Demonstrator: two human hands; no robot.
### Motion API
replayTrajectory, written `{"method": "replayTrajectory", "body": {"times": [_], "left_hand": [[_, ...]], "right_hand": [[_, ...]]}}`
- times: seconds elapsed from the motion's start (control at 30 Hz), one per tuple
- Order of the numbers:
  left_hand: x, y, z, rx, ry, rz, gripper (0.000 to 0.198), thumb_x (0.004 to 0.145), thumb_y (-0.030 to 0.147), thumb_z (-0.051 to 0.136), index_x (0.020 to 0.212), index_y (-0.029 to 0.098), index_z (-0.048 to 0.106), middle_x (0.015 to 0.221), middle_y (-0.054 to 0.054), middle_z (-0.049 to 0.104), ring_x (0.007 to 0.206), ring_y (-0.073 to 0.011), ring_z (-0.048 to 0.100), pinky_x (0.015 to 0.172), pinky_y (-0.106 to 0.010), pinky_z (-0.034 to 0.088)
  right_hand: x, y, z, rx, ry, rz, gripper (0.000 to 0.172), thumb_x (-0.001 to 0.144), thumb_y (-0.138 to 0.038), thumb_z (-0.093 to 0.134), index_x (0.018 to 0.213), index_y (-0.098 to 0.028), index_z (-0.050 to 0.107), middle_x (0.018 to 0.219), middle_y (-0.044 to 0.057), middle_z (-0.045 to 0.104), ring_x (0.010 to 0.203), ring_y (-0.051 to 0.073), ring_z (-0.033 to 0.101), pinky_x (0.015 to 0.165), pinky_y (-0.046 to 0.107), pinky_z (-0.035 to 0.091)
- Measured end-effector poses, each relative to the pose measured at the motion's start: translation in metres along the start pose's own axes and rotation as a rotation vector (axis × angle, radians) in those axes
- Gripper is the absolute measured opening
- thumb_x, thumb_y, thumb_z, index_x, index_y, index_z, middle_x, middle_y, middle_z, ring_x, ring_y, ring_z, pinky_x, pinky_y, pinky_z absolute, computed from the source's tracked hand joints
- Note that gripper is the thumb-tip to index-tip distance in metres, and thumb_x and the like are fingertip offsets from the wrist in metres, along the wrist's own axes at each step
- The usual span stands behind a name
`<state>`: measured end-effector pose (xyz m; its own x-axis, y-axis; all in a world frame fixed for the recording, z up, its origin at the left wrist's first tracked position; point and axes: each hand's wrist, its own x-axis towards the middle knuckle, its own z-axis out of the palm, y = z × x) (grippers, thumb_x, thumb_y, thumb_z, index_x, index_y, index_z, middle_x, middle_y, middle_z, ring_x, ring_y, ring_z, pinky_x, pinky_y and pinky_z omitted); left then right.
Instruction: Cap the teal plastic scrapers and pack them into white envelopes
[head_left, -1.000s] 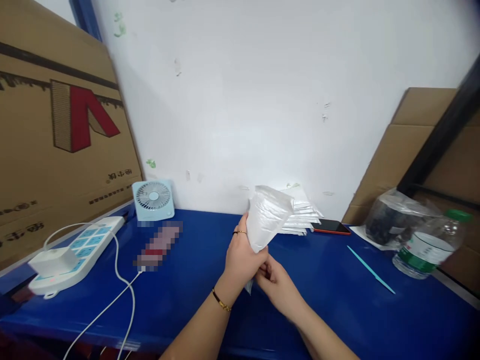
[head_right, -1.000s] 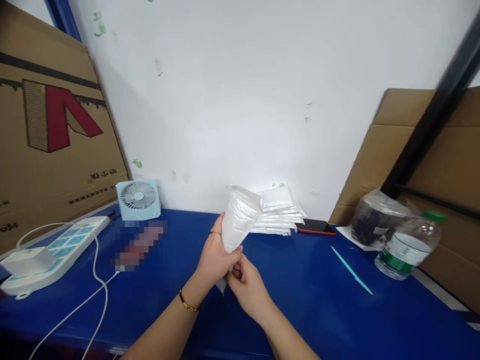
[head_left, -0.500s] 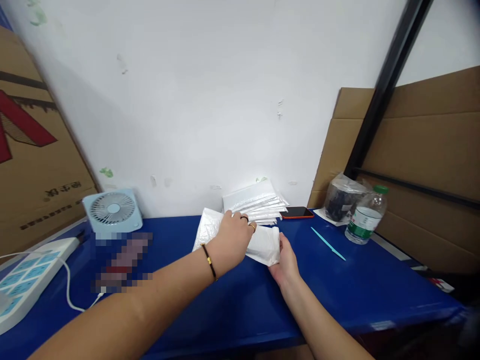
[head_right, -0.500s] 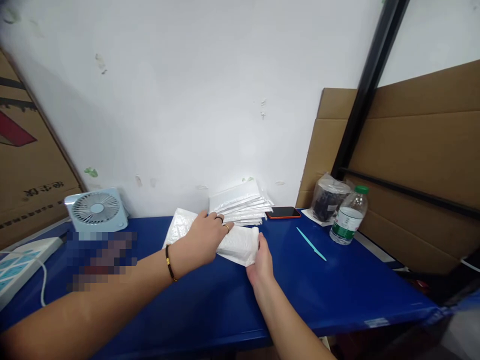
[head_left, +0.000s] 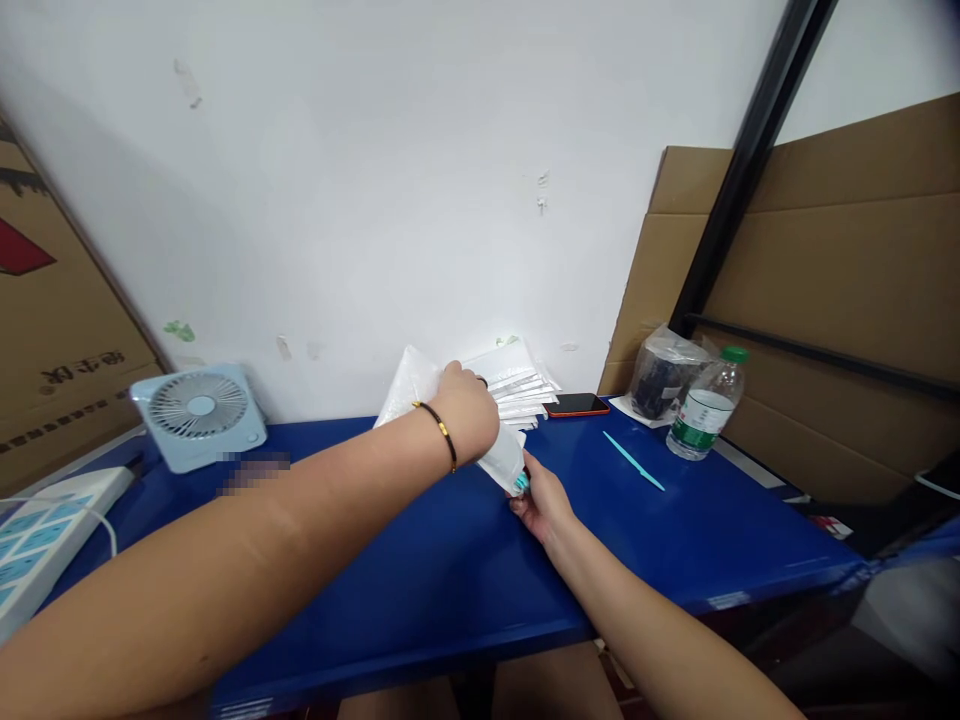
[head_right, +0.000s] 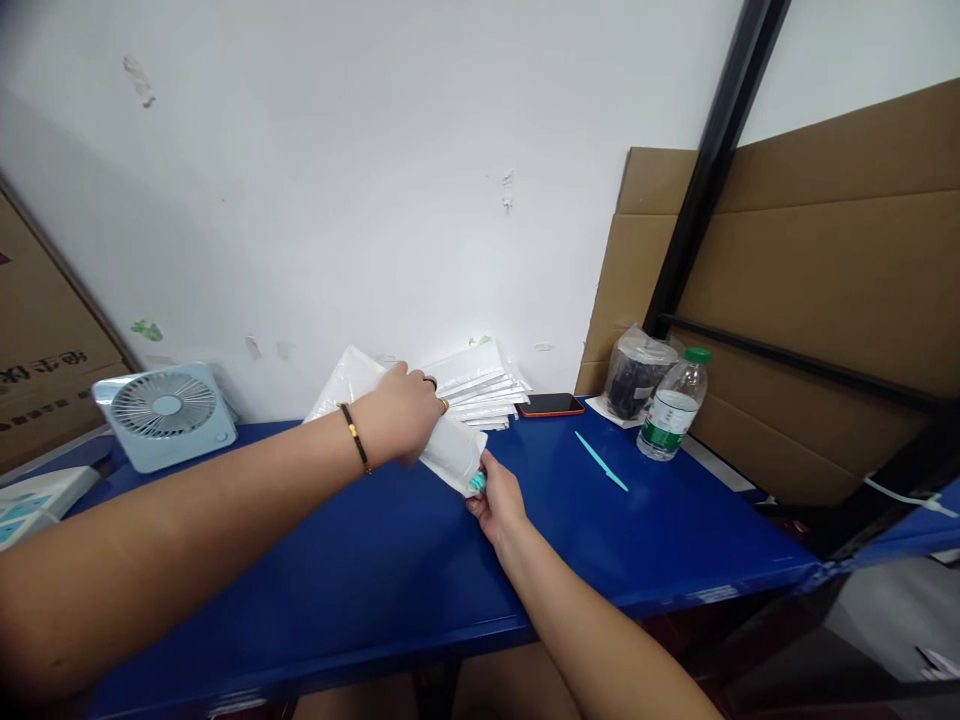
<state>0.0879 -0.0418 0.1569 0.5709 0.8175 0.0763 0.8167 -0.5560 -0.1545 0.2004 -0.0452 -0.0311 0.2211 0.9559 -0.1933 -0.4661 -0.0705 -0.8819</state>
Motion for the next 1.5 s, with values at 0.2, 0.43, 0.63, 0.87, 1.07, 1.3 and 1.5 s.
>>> {"method": "replayTrajectory", "body": {"times": [0.2,0.43,0.63,0.87,1.07,1.3,1.5], "left_hand": [[0.006,-0.026,0.007,0.156,-0.173,-0.091,0.051,0.028,0.013,0.080,0.076,0.022,0.068,0.096,-0.010,0.062,0.095,-0.0342,0.051,0.088,-0.046,0.025],[0.004,-0.040,0.033,0.238,-0.208,-0.100,0.049,0.024,0.021,0.082,0.071,0.026,0.068,0.086,-0.006,0.065,0.088,-0.0307,0.054,0.085,-0.044,0.029],[0.009,-0.038,0.030,0.222,-0.177,-0.056,0.044,0.024,0.025,0.084,0.065,0.024,0.067,0.084,-0.006,0.064,0.095,-0.0331,0.050,0.092,-0.047,0.019],[-0.004,-0.059,0.015,0.284,-0.139,-0.056,0.039,0.029,0.027,0.082,0.065,0.023,0.067,0.081,-0.004,0.061,0.096,-0.0316,0.047,0.094,-0.047,0.013],[-0.009,-0.068,0.002,0.396,-0.173,-0.108,0.040,0.028,0.019,0.081,0.066,0.020,0.066,0.087,-0.007,0.061,0.096,-0.0329,0.047,0.092,-0.046,0.016],[-0.012,-0.089,-0.012,0.340,-0.260,-0.167,0.053,0.027,0.010,0.075,0.077,0.027,0.068,0.089,-0.006,0.062,0.095,-0.0336,0.047,0.089,-0.050,0.018],[-0.040,-0.128,-0.001,0.069,-0.261,-0.152,0.066,0.044,0.023,0.068,0.108,0.035,0.059,0.096,-0.004,0.060,0.091,-0.0288,0.053,0.088,-0.042,0.029]], "right_hand": [[0.016,-0.018,-0.026,-0.268,-0.007,-0.118,0.037,0.072,-0.053,0.058,0.065,-0.017,0.050,0.038,-0.007,0.041,0.028,0.006,0.029,0.029,0.017,0.015],[0.039,-0.037,-0.065,-1.076,0.187,-0.570,0.045,0.080,-0.054,0.044,0.053,-0.018,0.050,0.047,-0.002,0.049,0.048,0.012,0.045,0.048,0.023,0.030],[0.030,-0.023,-0.048,-1.370,0.045,-0.671,0.040,0.087,-0.047,0.038,0.065,-0.020,0.057,0.070,0.003,0.057,0.069,0.017,0.052,0.060,0.025,0.035],[0.024,-0.020,-0.045,-1.486,-0.043,-0.745,0.035,0.090,-0.045,0.037,0.080,-0.021,0.062,0.087,0.006,0.056,0.088,0.021,0.048,0.076,0.034,0.035],[0.009,-0.029,-0.024,-1.431,-0.278,-0.911,0.034,0.084,-0.047,0.049,0.107,-0.024,0.060,0.109,0.007,0.057,0.107,0.023,0.044,0.091,0.039,0.028],[0.003,-0.015,0.028,-1.213,-0.553,-0.910,0.026,0.079,-0.036,0.060,0.102,-0.024,0.060,0.104,0.005,0.059,0.104,0.021,0.049,0.090,0.037,0.033],[0.010,-0.019,0.028,-0.828,-0.424,-0.812,0.020,0.080,-0.030,0.058,0.098,-0.024,0.062,0.106,0.004,0.051,0.103,0.018,0.050,0.088,0.029,0.039]]}}
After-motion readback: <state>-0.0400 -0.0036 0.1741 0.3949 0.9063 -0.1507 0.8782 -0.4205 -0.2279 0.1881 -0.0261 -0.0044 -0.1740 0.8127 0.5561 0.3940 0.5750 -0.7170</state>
